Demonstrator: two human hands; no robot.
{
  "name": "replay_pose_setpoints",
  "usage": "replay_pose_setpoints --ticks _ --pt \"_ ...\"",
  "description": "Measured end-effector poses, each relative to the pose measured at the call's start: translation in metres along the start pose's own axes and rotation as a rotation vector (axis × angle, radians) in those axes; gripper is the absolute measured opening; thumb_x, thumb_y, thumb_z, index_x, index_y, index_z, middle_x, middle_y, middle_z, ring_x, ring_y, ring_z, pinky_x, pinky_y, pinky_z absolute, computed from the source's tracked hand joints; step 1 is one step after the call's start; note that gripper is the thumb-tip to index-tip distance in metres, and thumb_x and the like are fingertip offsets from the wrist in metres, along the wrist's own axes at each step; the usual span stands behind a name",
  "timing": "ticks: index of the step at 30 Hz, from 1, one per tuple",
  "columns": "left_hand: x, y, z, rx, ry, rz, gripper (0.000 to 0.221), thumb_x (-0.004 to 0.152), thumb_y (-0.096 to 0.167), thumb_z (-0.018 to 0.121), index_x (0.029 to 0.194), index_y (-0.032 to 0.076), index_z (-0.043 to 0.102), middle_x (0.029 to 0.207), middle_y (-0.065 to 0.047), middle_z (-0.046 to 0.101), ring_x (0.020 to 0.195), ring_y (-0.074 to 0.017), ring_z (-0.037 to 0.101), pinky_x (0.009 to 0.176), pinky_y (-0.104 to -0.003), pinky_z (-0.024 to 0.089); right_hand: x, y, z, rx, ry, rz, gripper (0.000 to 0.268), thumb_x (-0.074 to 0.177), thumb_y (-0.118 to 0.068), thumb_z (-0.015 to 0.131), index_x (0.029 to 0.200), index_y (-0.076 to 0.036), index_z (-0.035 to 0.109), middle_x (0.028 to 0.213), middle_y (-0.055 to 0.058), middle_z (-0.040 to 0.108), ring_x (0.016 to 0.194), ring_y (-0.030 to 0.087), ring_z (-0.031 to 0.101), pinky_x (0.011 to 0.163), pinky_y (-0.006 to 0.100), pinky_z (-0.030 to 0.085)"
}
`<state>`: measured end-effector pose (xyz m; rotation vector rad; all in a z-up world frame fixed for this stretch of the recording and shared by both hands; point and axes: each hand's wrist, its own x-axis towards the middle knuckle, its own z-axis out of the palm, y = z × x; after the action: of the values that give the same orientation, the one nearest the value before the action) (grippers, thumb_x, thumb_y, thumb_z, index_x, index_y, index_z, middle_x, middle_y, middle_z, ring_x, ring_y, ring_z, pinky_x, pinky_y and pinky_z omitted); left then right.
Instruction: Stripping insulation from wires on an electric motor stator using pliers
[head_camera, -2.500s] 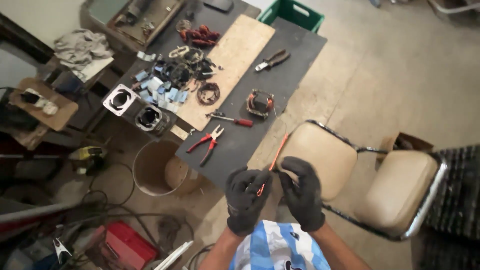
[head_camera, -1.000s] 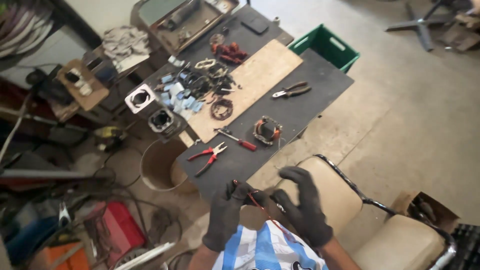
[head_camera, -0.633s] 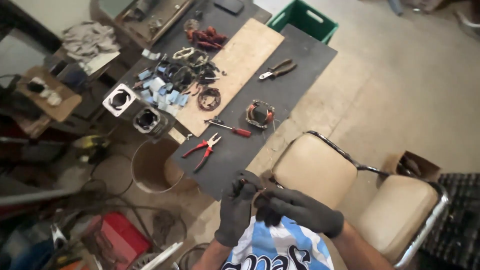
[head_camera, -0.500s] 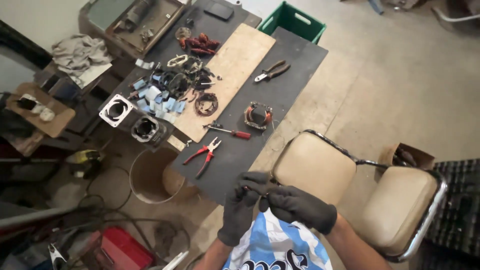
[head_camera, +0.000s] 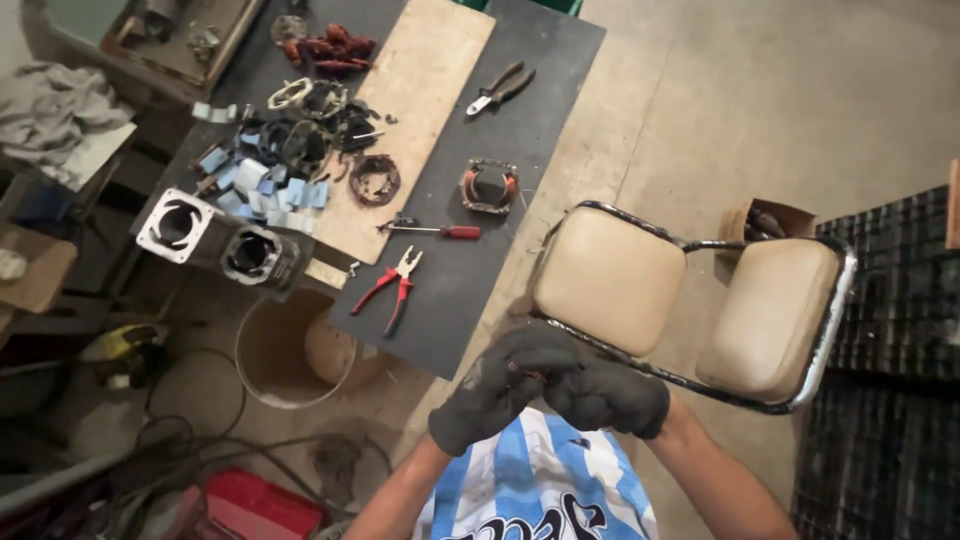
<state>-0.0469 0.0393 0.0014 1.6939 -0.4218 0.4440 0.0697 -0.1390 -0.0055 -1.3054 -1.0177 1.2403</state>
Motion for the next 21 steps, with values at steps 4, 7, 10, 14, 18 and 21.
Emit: replay_pose_setpoints --ticks 4,7,10,14,18,21 --pt "-0.004 -0.03 0.015 0.146 0.044 -0.031 0.029 0.106 0.025 0.051 0.119 0.006 0.068 0.124 -0.016 0.061 0.112 -0.0355 0.057 0.098 -0.049 0.047 -0.005 -0.035 0.006 0.72 0.251 0.019 0.015 0.09 0.003 0.068 0.087 0.017 0.066 0.047 0.005 0.043 0.034 0.008 0.04 0.031 0.021 0.037" --pt "0.0 -0.05 0.028 0.29 0.098 -0.059 0.017 0.099 0.019 0.061 0.109 0.011 0.072 0.111 -0.016 0.066 0.094 -0.0357 0.061 0.083 -0.048 0.047 -0.024 -0.014 0.001 0.519 0.491 0.171 0.018 0.093 -0.004 0.065 0.091 0.012 0.073 0.05 0.004 0.041 0.04 0.008 0.038 0.037 0.023 0.028" --pt "0.029 -0.038 0.046 0.207 0.22 -0.201 0.009 0.095 0.013 0.067 0.097 0.008 0.075 0.097 -0.012 0.072 0.086 -0.0292 0.066 0.078 -0.042 0.051 -0.034 0.004 -0.007 -0.053 0.764 0.287 0.027 0.097 -0.028 0.06 0.094 -0.007 0.075 0.056 -0.003 0.057 0.051 0.009 0.052 0.052 0.028 0.036" --pt "0.06 -0.018 0.075 -0.076 0.497 -0.711 0.017 0.088 0.012 0.071 0.098 0.008 0.084 0.082 -0.003 0.071 0.072 -0.0116 0.068 0.065 -0.027 0.056 -0.042 0.031 -0.028 -1.189 0.931 -0.156 0.02 0.097 -0.032 0.064 0.106 -0.018 0.074 0.085 0.003 0.077 0.069 0.026 0.071 0.06 0.042 0.051" --pt "0.083 -0.021 0.089 -0.217 0.522 -0.662 0.01 0.092 0.006 0.067 0.089 0.002 0.076 0.08 -0.005 0.062 0.061 -0.0132 0.06 0.048 -0.028 0.051 -0.046 0.032 -0.045 -1.089 0.967 -0.107 0.021 0.095 -0.029 0.065 0.112 -0.019 0.071 0.096 0.003 0.077 0.081 0.028 0.071 0.067 0.042 0.052" --pt "0.096 -0.027 0.101 -0.005 0.636 -0.616 0.039 0.092 0.011 0.074 0.058 0.009 0.055 0.057 -0.003 0.055 0.056 -0.0117 0.057 0.059 -0.031 0.048 -0.05 0.028 -0.061 -0.931 1.03 -0.094 0.023 0.09 -0.029 0.075 0.111 -0.019 0.068 0.103 0.0 0.078 0.083 0.023 0.077 0.073 0.038 0.058"
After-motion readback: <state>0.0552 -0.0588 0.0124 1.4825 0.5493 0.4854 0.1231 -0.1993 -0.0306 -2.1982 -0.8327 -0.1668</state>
